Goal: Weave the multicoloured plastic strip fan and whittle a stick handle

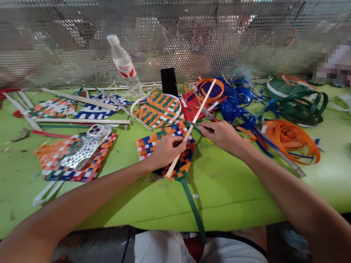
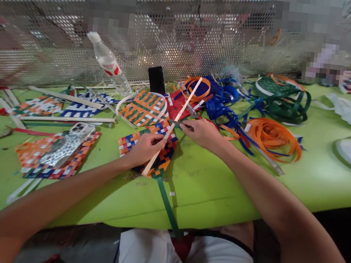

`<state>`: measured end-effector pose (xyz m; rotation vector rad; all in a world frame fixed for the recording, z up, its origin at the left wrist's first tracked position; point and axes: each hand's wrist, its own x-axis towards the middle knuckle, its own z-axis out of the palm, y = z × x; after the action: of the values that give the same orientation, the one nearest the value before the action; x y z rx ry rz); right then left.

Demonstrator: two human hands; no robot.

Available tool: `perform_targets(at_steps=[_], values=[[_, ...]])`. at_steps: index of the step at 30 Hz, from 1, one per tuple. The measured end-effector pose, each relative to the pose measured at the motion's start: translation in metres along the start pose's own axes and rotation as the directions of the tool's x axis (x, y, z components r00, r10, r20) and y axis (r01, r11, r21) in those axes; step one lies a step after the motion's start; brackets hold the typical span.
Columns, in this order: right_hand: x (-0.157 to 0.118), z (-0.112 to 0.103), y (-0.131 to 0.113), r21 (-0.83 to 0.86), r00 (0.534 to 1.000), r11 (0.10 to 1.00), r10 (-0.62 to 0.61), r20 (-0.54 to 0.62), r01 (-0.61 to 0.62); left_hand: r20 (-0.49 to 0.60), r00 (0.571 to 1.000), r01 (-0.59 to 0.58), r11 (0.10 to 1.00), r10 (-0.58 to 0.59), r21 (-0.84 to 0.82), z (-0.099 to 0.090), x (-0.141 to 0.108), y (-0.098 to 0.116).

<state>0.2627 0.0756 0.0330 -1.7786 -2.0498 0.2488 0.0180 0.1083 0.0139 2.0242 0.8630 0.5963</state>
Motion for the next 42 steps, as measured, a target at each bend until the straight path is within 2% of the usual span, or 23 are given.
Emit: perform_targets(at_steps=[42], values=[[-0.0006, 0.0012, -0.0007, 0.025, 1.000, 1.000, 0.007, 0.008, -0.008, 0.005, 1.000, -0.008, 1.000, 0.008, 0.019, 0.0000, -0.0007, 0.0023]])
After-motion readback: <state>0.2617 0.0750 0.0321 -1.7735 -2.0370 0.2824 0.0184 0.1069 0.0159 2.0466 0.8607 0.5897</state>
